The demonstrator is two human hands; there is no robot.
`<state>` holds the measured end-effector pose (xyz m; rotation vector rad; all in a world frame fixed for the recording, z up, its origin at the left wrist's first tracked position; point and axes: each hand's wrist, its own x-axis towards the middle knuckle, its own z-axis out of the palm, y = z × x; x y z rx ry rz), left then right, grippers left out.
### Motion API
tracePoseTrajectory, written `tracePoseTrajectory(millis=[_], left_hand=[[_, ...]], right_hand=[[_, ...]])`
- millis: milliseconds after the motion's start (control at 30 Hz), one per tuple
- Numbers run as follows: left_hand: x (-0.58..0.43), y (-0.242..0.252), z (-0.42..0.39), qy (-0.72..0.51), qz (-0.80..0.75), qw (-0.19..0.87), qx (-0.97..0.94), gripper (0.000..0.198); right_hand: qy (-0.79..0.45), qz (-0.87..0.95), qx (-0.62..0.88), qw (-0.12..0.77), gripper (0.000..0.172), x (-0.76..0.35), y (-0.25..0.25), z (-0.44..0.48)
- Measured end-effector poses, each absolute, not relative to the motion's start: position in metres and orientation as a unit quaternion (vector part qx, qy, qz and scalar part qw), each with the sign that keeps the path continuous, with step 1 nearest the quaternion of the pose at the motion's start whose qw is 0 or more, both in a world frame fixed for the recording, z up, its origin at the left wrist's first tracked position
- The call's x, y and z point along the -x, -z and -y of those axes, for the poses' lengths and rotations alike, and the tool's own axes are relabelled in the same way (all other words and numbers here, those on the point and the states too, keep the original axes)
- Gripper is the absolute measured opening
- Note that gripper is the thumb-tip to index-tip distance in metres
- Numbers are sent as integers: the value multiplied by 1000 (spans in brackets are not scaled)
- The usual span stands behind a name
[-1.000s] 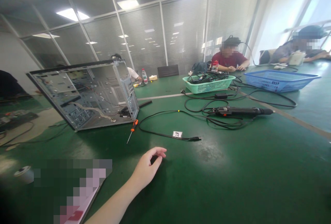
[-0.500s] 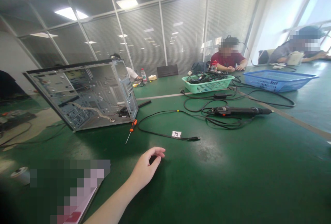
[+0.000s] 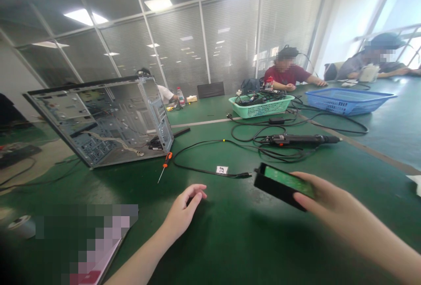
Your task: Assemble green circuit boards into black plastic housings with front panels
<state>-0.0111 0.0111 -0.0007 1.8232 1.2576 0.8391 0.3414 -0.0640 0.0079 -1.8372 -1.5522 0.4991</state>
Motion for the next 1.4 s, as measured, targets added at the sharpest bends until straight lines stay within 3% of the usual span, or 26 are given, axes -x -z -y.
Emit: tracePoseTrajectory(millis=[133, 333, 600, 1400], left_hand=[[14, -2, -9, -339, -481, 399, -704, 38], [16, 0, -6, -310, -478, 366, -736, 70], [13, -3, -10, -282, -491, 342, -750, 47], [13, -7, -9, -252, -490, 319, -771, 42]], right_hand=[[-328, 637, 609, 341, 66, -260, -20, 38], [-373, 683, 559, 287, 62, -205, -9, 24], [-381, 710, 513, 295, 52, -204, -1, 15], [-365, 709, 518, 309, 51, -217, 0, 20]])
